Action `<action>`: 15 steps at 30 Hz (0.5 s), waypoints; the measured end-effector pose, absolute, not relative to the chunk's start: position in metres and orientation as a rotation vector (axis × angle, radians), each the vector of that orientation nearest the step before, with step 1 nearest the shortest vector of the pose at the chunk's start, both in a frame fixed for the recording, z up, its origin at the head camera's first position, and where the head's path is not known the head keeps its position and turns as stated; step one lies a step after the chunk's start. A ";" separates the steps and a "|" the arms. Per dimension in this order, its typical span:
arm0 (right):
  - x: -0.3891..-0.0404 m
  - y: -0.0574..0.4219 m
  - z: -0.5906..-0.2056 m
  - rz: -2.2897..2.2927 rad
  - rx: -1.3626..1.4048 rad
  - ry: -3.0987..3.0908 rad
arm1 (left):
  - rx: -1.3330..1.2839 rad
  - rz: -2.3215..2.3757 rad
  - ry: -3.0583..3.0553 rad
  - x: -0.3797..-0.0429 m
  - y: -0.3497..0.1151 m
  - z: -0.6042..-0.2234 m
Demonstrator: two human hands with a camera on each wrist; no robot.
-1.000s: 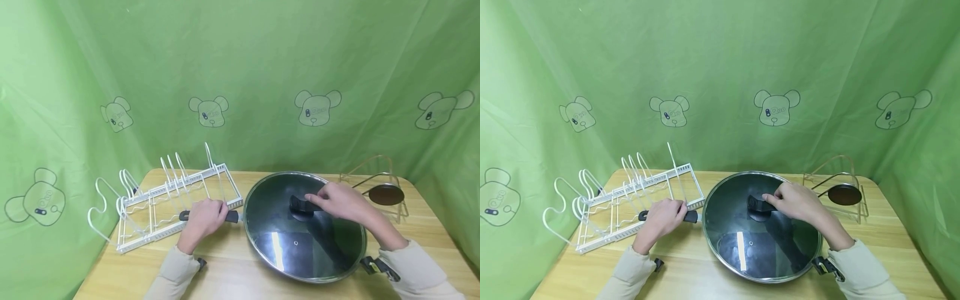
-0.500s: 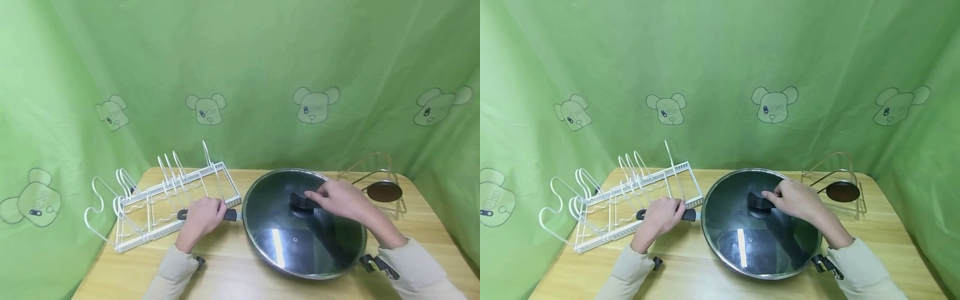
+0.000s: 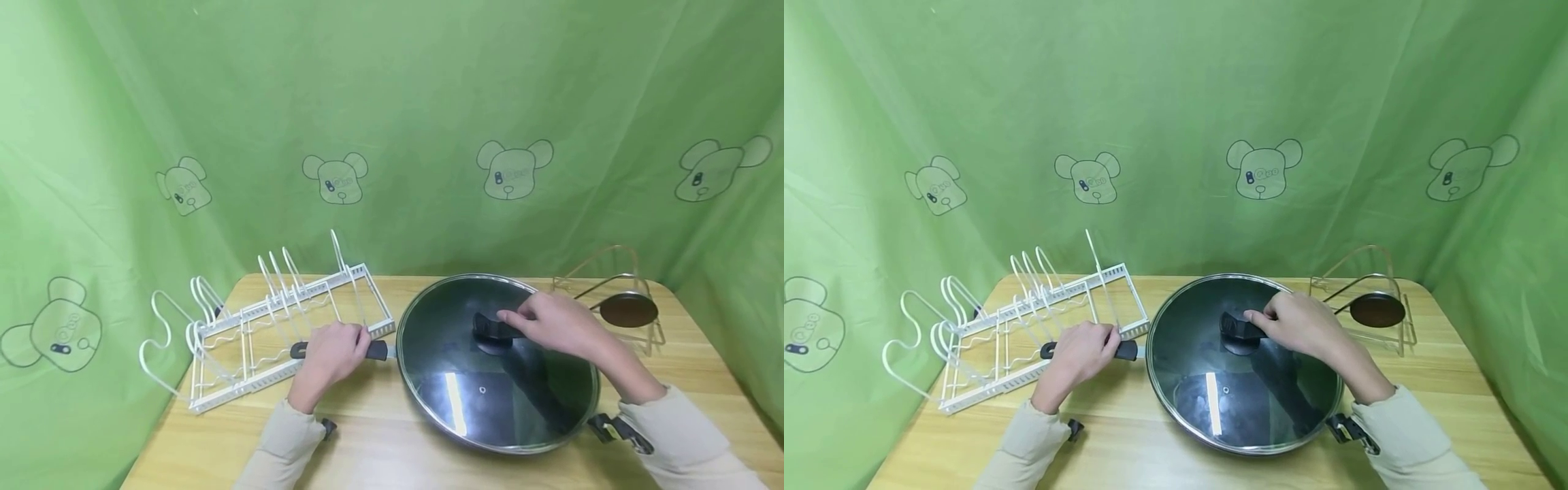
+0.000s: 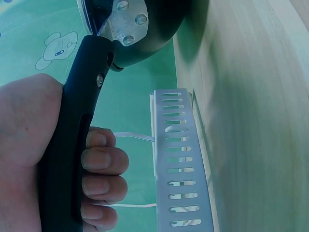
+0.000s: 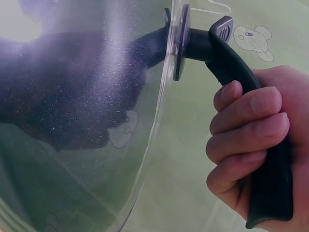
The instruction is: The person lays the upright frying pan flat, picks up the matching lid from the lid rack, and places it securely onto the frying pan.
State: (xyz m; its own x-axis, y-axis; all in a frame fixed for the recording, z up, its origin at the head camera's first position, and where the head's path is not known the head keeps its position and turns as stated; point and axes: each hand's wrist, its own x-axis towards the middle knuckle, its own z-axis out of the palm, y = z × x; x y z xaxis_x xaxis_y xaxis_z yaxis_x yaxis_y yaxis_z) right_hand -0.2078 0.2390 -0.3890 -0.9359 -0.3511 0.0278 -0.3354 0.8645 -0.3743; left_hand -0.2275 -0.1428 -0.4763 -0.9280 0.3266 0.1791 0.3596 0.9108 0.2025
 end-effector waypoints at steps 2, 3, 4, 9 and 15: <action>-0.207 0.239 -0.389 -0.585 -0.553 3.003 | -0.535 -0.348 -2.924 -0.227 -0.143 -0.475; -0.207 0.239 -0.389 -0.585 -0.554 3.006 | -0.536 -0.346 -2.920 -0.226 -0.143 -0.474; -0.207 0.238 -0.388 -0.585 -0.557 3.009 | -0.537 -0.346 -2.918 -0.225 -0.143 -0.473; -0.204 0.236 -0.388 -0.598 -0.565 2.997 | -0.529 -0.344 -2.933 -0.222 -0.144 -0.470; -0.203 0.236 -0.385 -0.586 -0.553 2.980 | -0.519 -0.368 -2.943 -0.222 -0.142 -0.471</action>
